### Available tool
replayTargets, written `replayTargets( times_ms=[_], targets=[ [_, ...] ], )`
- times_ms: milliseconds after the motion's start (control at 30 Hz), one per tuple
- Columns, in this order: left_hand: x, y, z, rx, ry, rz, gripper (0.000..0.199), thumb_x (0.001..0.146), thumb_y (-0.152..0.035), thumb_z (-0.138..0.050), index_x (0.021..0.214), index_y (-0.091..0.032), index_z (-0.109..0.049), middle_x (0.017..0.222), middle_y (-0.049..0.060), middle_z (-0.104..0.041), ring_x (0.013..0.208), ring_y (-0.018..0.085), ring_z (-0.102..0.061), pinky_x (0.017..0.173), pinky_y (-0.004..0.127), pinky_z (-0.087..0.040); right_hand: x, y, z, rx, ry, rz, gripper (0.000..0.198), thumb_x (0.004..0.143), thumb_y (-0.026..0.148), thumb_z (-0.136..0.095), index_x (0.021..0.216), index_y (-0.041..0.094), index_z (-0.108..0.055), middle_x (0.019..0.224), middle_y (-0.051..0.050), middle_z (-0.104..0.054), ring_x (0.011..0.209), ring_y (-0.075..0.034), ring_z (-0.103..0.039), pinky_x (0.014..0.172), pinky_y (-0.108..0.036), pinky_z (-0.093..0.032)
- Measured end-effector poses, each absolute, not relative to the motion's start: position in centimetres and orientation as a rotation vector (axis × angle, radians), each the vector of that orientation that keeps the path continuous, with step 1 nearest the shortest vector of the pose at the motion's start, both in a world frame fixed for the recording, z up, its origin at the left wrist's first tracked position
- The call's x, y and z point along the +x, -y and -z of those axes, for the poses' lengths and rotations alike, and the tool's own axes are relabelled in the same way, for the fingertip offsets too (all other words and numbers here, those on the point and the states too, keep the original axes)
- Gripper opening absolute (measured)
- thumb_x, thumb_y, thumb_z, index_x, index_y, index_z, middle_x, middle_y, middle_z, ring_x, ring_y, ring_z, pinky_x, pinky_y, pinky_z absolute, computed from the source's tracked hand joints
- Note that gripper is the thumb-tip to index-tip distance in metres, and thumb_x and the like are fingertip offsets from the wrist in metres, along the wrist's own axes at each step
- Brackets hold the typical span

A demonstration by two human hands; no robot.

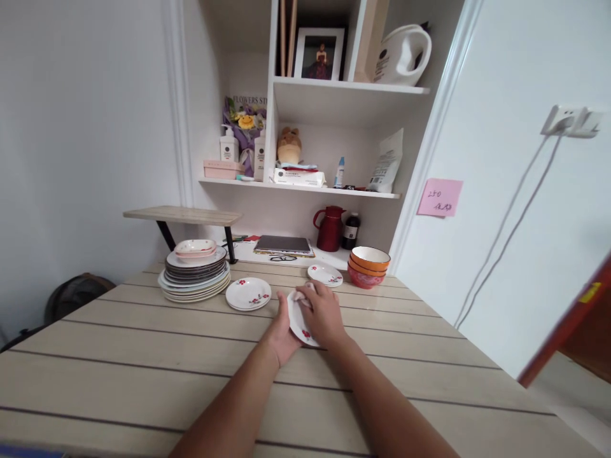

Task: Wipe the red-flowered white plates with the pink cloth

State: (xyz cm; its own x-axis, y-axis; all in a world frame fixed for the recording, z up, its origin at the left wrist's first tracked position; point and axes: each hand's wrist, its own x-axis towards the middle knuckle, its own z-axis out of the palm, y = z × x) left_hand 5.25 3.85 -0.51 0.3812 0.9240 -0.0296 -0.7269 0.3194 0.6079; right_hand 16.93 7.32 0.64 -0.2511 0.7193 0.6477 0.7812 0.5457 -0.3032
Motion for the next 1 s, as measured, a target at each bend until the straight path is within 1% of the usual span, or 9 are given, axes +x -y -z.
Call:
replayTargets(
  times_ms=[167, 333, 467, 567, 633, 733, 800, 867, 1000],
  targets=[
    [4.6, -4.3, 0.4, 0.528, -0.342, -1.271, 0.073, 0.084, -0.072, -0.036, 0.130, -0.019, -0.058, 0.122, 0.013, -0.068, 0.122, 0.029, -0.057, 0.102, 0.045, -0.043, 17.5, -7.1, -0.5, -1.328, 2.093, 0.088, 0.052, 0.083, 0.019, -0.053, 0.134, 0.027, -0.054, 0.138, -0.011, -0.051, 0.120, -0.029, -0.047, 0.097, -0.044, -0.035],
    [3.4, -4.8, 0.5, 0.433, -0.371, -1.459, 0.069, 0.088, -0.068, -0.033, 0.123, -0.016, -0.062, 0.118, 0.014, -0.069, 0.117, 0.028, -0.060, 0.100, 0.043, -0.046, 15.9, -5.8, 0.2, -1.167, 2.363, 0.113, 0.058, 0.082, 0.009, -0.050, 0.136, 0.029, -0.052, 0.140, -0.011, -0.050, 0.125, -0.029, -0.044, 0.099, -0.045, -0.036],
    [3.3, -4.7, 0.6, 0.413, -0.379, -1.420, 0.065, 0.087, -0.067, -0.040, 0.115, -0.013, -0.065, 0.117, 0.016, -0.069, 0.116, 0.028, -0.061, 0.097, 0.040, -0.048, 15.0, -5.5, 0.1, -0.913, 2.420, 0.052, 0.064, 0.082, 0.005, -0.048, 0.142, 0.029, -0.045, 0.136, -0.011, -0.053, 0.119, -0.026, -0.049, 0.097, -0.041, -0.041],
    [3.8, -4.4, 0.6, 0.440, -0.354, -1.354, 0.061, 0.086, -0.065, -0.044, 0.120, -0.017, -0.063, 0.120, 0.013, -0.068, 0.116, 0.027, -0.061, 0.096, 0.039, -0.048, 15.1, -6.0, -0.1, -0.824, 2.334, 0.021, 0.071, 0.082, 0.004, -0.047, 0.147, 0.028, -0.036, 0.136, -0.011, -0.053, 0.120, -0.024, -0.049, 0.097, -0.041, -0.043],
    [4.1, -4.2, 0.5, 0.460, -0.363, -1.304, 0.061, 0.086, -0.065, -0.046, 0.125, -0.021, -0.060, 0.120, 0.011, -0.069, 0.115, 0.027, -0.061, 0.095, 0.040, -0.049, 15.5, -6.6, 0.0, -0.866, 2.248, 0.055, 0.065, 0.082, 0.004, -0.046, 0.143, 0.027, -0.043, 0.135, -0.012, -0.053, 0.121, -0.024, -0.049, 0.097, -0.041, -0.043],
    [4.4, -4.1, 0.3, 0.481, -0.390, -1.253, 0.063, 0.087, -0.065, -0.044, 0.129, -0.021, -0.058, 0.119, 0.012, -0.069, 0.113, 0.028, -0.062, 0.093, 0.041, -0.049, 16.2, -7.4, 0.2, -1.009, 2.157, 0.144, 0.051, 0.084, 0.006, -0.047, 0.130, 0.025, -0.058, 0.134, -0.013, -0.054, 0.122, -0.026, -0.048, 0.099, -0.044, -0.043],
    [4.4, -4.1, 0.3, 0.478, -0.386, -1.272, 0.064, 0.088, -0.065, -0.041, 0.130, -0.020, -0.057, 0.120, 0.012, -0.069, 0.113, 0.028, -0.062, 0.093, 0.041, -0.049, 16.5, -7.7, 0.4, -1.106, 2.129, 0.182, 0.049, 0.084, 0.007, -0.049, 0.128, 0.025, -0.060, 0.136, -0.014, -0.053, 0.126, -0.027, -0.046, 0.100, -0.045, -0.042],
    [4.2, -4.2, 0.2, 0.471, -0.379, -1.309, 0.064, 0.089, -0.065, -0.039, 0.131, -0.019, -0.057, 0.119, 0.012, -0.069, 0.113, 0.027, -0.062, 0.094, 0.041, -0.048, 16.5, -7.6, 0.4, -1.147, 2.129, 0.174, 0.052, 0.083, 0.007, -0.051, 0.132, 0.025, -0.057, 0.138, -0.014, -0.052, 0.129, -0.028, -0.044, 0.103, -0.047, -0.040],
    [3.5, -4.3, 0.2, 0.421, -0.374, -1.364, 0.064, 0.089, -0.065, -0.039, 0.130, -0.019, -0.057, 0.116, 0.012, -0.070, 0.111, 0.028, -0.063, 0.095, 0.042, -0.048, 15.8, -6.8, 0.2, -0.980, 2.207, 0.038, 0.050, 0.082, 0.007, -0.053, 0.129, 0.022, -0.059, 0.140, -0.013, -0.053, 0.132, -0.026, -0.044, 0.108, -0.045, -0.037]
  ],
)
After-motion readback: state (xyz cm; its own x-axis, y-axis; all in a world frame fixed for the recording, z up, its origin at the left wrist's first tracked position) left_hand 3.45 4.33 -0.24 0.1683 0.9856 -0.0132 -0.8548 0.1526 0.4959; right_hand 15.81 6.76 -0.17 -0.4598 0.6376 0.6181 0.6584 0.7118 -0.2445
